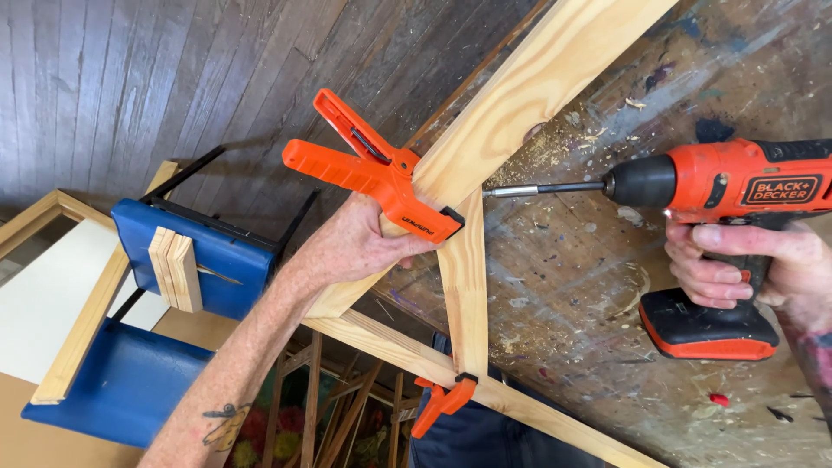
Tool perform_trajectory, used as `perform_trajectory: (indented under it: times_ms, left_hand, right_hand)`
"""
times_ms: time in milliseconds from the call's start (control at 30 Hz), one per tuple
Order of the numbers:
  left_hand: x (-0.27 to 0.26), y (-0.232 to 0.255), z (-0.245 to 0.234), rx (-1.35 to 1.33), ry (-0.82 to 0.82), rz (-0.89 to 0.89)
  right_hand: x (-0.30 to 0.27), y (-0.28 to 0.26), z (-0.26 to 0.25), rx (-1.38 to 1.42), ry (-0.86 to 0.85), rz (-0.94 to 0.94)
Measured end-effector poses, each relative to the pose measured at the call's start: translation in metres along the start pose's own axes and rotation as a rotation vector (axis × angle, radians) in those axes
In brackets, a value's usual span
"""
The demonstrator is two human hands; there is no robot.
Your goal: Assembling a wooden frame by drilling pilot holes, applying wood glue, and using clamps
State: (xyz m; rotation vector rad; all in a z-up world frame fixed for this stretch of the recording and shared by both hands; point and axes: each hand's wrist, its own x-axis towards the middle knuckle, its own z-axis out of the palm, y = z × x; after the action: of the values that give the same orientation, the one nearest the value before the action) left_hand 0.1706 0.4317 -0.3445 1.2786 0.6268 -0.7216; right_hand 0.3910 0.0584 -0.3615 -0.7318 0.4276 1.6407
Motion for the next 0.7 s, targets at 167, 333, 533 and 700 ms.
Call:
perform_trajectory:
  times_ms: [167, 333, 533, 700]
  left_hand:
    - [-0.002, 0.001, 0.0, -0.016, -0.006, 0.011]
    - [-0.001, -0.005, 0.0, -0.005, -0.029, 0.059]
    - [-0.001, -0.005, 0.0, -0.01, -0.02, 0.004]
    - [-0.002, 0.011, 0.0, 0.021, -0.026, -0.026]
  right_hand:
    - [0.002, -0.001, -0.001, 0.033, -0.032, -0.012]
    - [-0.002, -0.004, 0.001, -0.004, -0.026, 0.04]
    - [-0.017, 0.007, 0.002, -0.068, -0.013, 0.015]
    - [-0.014, 0.004, -0.003, 0.032, 0.059, 0.062]
